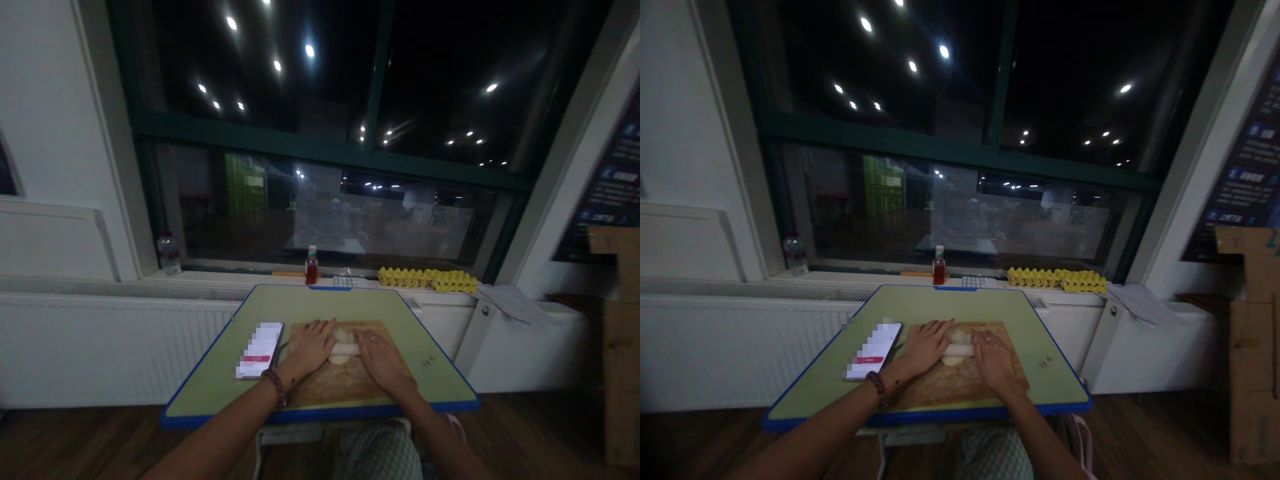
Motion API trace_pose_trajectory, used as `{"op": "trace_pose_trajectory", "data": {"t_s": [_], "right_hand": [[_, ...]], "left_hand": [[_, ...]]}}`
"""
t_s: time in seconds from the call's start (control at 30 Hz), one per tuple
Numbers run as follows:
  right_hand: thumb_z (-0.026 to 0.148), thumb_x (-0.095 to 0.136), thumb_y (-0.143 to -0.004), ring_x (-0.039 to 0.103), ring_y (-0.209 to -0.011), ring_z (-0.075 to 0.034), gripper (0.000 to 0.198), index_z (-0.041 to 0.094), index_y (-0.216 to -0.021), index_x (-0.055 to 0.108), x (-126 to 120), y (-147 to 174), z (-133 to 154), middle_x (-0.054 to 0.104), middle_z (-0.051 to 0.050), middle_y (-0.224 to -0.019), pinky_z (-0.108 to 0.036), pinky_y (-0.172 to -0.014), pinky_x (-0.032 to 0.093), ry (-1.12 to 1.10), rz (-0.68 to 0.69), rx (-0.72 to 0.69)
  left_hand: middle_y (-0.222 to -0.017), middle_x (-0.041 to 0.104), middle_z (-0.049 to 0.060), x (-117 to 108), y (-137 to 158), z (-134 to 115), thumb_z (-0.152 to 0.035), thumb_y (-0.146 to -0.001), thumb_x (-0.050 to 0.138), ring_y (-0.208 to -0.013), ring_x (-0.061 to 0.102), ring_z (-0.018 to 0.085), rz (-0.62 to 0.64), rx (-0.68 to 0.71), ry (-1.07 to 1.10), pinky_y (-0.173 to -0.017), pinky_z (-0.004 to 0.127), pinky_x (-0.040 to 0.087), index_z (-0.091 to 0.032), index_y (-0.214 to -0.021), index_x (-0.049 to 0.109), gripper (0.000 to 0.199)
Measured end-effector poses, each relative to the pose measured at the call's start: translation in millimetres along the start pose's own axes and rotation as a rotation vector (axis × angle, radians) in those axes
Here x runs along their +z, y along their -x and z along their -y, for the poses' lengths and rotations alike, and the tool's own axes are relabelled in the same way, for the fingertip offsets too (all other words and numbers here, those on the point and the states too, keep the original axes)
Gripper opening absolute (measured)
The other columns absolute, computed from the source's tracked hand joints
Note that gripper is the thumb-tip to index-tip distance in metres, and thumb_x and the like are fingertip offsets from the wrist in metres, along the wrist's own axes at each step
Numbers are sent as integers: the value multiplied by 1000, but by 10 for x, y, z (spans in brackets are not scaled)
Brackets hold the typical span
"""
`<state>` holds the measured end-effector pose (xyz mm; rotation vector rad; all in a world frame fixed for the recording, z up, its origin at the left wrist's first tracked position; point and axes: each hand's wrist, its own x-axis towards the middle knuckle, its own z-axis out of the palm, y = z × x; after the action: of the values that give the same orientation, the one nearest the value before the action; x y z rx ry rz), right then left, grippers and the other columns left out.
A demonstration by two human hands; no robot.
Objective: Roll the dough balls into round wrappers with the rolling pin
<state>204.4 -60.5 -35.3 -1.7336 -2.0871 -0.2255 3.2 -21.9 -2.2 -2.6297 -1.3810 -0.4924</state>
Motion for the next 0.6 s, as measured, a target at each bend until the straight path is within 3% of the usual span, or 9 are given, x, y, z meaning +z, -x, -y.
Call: {"op": "trace_pose_trajectory", "data": {"t_s": [0.27,0.47,0.6], "right_hand": [[27,20,-100,47,-129,-18,49,18,-136,52,-160,122,61,57,-4,-136,-34,-112,30,-28,35,-22],[24,24,-99,51,-125,-20,46,15,-125,61,-199,-150,60,62,-9,-129,-35,-110,30,62,125,-8],[23,30,-97,45,-130,-23,42,16,-126,60,-209,-331,86,57,-13,-134,-42,-109,29,185,182,54]], "left_hand": [[-138,55,4,33,102,-27,-30,-98,30,-124,49,21,-21,43,41,-106,36,33,-23,-141,42,46],[-131,60,6,88,-82,17,-28,-96,30,-119,52,24,-33,-17,-18,-100,39,37,-22,-136,50,45],[-133,59,10,110,-268,70,-31,-94,32,-121,51,26,21,-126,-13,-100,41,37,-18,-140,45,49]]}}
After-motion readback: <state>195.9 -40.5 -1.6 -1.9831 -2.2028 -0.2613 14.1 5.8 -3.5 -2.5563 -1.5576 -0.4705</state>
